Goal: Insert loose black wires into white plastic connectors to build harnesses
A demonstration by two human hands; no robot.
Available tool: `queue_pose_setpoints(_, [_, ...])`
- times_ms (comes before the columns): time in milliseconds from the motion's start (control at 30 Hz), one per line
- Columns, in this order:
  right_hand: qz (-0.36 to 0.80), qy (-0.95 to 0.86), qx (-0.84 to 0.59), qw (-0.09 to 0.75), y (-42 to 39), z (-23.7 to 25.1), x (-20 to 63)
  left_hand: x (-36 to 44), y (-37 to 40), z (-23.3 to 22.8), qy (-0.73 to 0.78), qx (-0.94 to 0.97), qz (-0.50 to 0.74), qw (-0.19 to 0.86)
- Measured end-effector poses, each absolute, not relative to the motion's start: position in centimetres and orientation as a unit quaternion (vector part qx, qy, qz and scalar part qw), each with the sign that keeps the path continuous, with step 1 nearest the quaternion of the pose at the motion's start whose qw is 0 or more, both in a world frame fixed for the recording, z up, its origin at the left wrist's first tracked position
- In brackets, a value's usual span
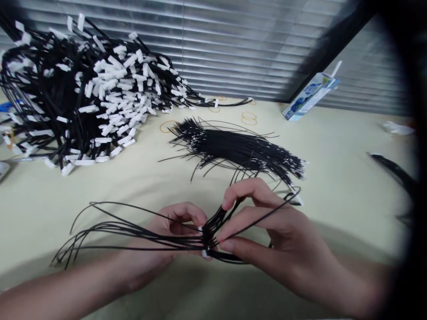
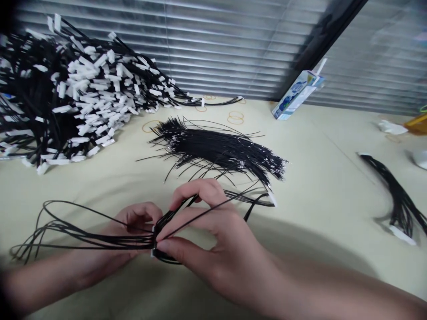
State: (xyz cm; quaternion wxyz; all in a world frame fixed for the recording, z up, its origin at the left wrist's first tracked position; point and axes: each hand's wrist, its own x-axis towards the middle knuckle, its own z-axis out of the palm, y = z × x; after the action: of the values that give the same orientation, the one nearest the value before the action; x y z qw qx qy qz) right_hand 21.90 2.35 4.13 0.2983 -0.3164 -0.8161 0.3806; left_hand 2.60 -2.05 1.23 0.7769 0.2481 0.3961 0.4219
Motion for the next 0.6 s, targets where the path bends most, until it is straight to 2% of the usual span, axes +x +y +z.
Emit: queue_pose_setpoints(600, [0.322,-0.866,-0.266,0.275,2.5,4.5,22.0,2.2,-2.1,-0.1,0.373,0.253,0.401,0.797])
